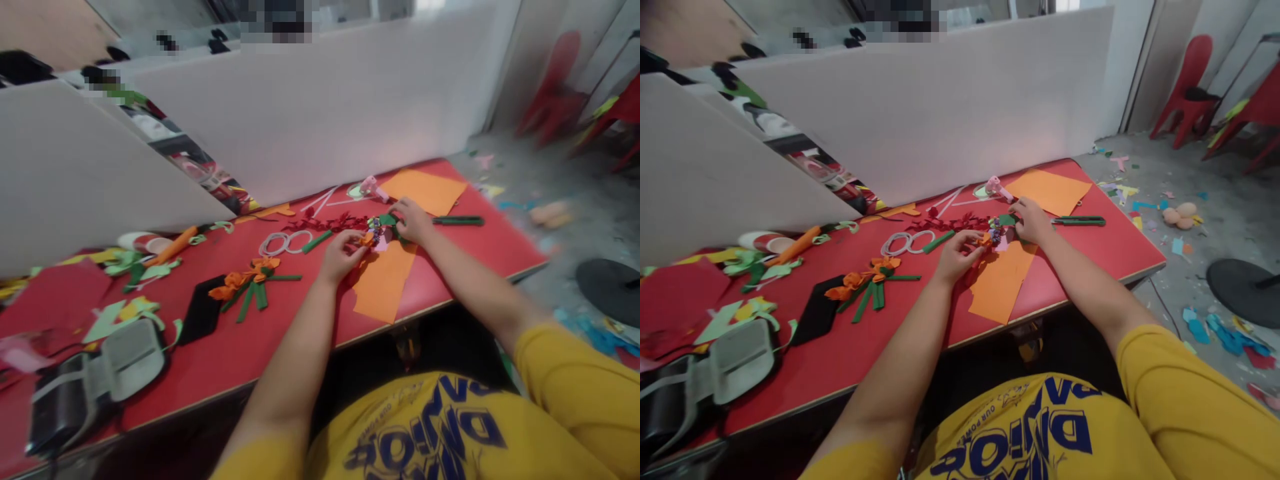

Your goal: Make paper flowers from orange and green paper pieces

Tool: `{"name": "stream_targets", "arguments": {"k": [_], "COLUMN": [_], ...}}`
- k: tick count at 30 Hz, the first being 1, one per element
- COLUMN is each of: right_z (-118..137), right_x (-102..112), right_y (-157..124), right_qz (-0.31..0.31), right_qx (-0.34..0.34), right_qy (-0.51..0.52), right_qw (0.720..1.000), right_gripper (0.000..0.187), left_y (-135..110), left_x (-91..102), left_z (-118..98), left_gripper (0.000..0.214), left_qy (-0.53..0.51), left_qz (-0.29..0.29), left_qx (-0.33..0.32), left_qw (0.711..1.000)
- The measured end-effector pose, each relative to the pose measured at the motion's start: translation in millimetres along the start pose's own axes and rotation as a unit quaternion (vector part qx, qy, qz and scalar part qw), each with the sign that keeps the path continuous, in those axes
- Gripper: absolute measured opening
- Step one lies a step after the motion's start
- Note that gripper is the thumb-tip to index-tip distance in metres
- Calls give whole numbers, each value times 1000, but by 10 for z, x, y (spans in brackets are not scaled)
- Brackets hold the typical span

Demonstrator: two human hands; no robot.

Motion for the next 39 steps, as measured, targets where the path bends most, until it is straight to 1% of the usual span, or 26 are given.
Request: {"name": "stream_targets", "arguments": {"k": [2, 4, 7, 9, 11, 15, 19, 22, 28, 31, 39], "right_z": [137, 321, 577, 698, 770, 738, 681, 670, 673, 647, 689], "right_x": [10, 0, -25, -47, -100, -175, -207, -220, -224, -231, -218], "right_y": [-81, -169, -299, -364, -399, -393, -361, -345, -344, -334, -335], "right_qz": [-6, 2, -3, -15, 7, 45, 54, 58, 62, 53, 23], "right_qx": [13, 32, 45, 62, 90, 89, 79, 78, 83, 79, 89], "right_qy": [-10, -12, -5, 20, 41, 51, 53, 43, 2, -9, 12], "right_qw": [1000, 999, 999, 998, 995, 994, 994, 994, 995, 995, 996], "right_gripper": [41, 45, 48, 45, 43, 36, 29, 25, 28, 30, 34], "left_y": [-5, -6, 6, 14, 19, 23, 40, 59, 87, 104, 102], "left_x": [-39, -78, -128, -132, -114, -85, -82, -101, -115, -126, -138], "left_z": [-45, -89, -123, -128, -123, -101, -88, -85, -83, -69, -46], "left_gripper": [23, 20, 19, 19, 23, 29, 30, 29, 22, 21, 18], "left_qy": [-14, -17, -28, -31, -34, -49, -70, -67, -34, -33, -120], "left_qz": [-1, 0, 16, 21, 21, 42, 53, 67, 66, 67, 60], "left_qx": [-8, -20, -32, -36, -33, -18, -19, -28, -48, -46, -43], "left_qw": [1000, 1000, 999, 999, 999, 998, 996, 995, 996, 996, 990]}}
Point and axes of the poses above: each hand's wrist, its own y-axis towards the middle knuckle, its own x-axis out of the back of the hand, z = x × y, the point moved 5 cm from there along y, towards the middle knuckle, and after that the axes turned 2 degrees about x, right-handed, at the moved point
